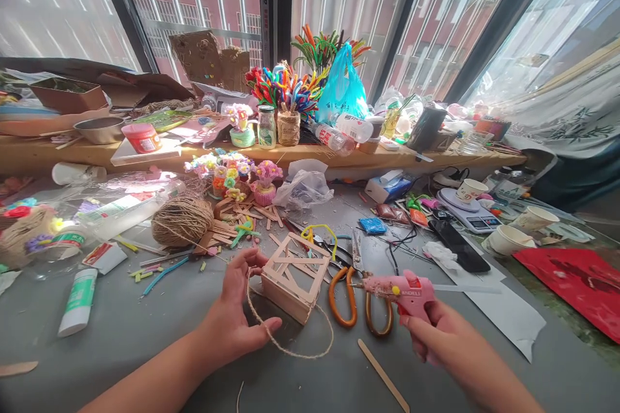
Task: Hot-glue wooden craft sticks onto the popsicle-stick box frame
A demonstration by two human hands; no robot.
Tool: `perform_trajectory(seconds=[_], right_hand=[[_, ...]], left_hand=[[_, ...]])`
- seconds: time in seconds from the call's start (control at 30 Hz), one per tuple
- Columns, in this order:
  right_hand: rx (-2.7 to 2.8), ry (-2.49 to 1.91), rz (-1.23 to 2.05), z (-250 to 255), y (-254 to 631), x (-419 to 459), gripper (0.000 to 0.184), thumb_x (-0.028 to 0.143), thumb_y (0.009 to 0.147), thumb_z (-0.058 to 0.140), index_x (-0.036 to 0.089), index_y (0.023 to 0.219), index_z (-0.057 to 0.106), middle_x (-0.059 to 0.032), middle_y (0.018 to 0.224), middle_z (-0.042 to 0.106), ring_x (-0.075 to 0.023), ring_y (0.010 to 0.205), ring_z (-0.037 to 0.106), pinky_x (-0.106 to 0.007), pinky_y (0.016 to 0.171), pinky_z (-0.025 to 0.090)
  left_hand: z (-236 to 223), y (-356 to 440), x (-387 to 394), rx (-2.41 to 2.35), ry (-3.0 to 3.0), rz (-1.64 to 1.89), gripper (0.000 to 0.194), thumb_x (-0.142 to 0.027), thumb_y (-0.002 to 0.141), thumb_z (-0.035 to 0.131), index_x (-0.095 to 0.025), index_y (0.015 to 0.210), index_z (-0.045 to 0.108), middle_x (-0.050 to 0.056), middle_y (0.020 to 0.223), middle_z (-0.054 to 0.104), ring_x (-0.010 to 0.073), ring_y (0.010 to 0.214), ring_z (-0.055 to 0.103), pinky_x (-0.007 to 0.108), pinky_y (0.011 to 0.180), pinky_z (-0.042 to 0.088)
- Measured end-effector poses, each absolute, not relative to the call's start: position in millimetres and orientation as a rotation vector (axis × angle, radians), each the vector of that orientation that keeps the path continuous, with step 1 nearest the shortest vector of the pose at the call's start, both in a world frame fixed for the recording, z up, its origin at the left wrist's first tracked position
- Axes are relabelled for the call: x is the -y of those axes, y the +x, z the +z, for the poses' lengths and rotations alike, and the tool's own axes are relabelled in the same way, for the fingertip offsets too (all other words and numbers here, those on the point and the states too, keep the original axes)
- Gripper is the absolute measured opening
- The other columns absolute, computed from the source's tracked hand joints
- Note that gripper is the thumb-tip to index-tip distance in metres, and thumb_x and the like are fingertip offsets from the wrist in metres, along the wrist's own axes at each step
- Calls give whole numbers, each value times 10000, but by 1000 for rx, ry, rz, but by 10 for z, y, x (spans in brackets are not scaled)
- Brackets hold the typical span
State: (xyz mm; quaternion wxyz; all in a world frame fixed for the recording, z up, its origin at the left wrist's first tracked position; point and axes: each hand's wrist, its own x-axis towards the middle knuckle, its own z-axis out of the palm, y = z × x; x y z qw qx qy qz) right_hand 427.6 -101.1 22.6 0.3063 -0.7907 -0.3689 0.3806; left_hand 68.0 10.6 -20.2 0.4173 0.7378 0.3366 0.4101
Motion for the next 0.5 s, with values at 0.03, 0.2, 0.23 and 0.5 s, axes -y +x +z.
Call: perform_trajectory(seconds=[0.03, 0.2, 0.23, 0.5], right_hand=[[915, -2064, 1023, 195, 4275, 1028, 394, 514, 837, 703, 201, 1073, 747, 33, 521, 624, -202, 507, 591, -290, 499, 443], [828, -2044, 1018, 146, 4405, 1060, 261, 460, 772, 730, 261, 664, 601, 2, 529, 635, -176, 495, 561, -280, 488, 407], [848, -2050, 1018, 145, 4465, 1053, 278, 452, 779, 722, 264, 629, 582, -6, 537, 643, -176, 496, 573, -282, 493, 424], [831, -2252, 833, 10, 4851, 976, 405, 583, 893, 635, 246, 671, 672, -53, 564, 676, -264, 555, 699, -374, 565, 555]], left_hand=[[-202, 685, -108, -856, 1857, 1015, 1005, -270, 784, 827, -352, 1567, 201, 120, 1464, 466, 360, 1374, 517, 622, 1205, 370], [-215, 693, -108, -905, 1883, 1007, 897, -221, 832, 762, -349, 1538, 224, 115, 1467, 454, 347, 1395, 485, 588, 1190, 380], [-216, 694, -108, -909, 1886, 1018, 867, -205, 851, 732, -350, 1539, 225, 114, 1467, 452, 339, 1390, 484, 576, 1180, 388], [-228, 714, -138, -958, 1911, 1218, 675, -176, 903, 652, -328, 1474, 326, 97, 1394, 459, 272, 1195, 536, 463, 1028, 467]])
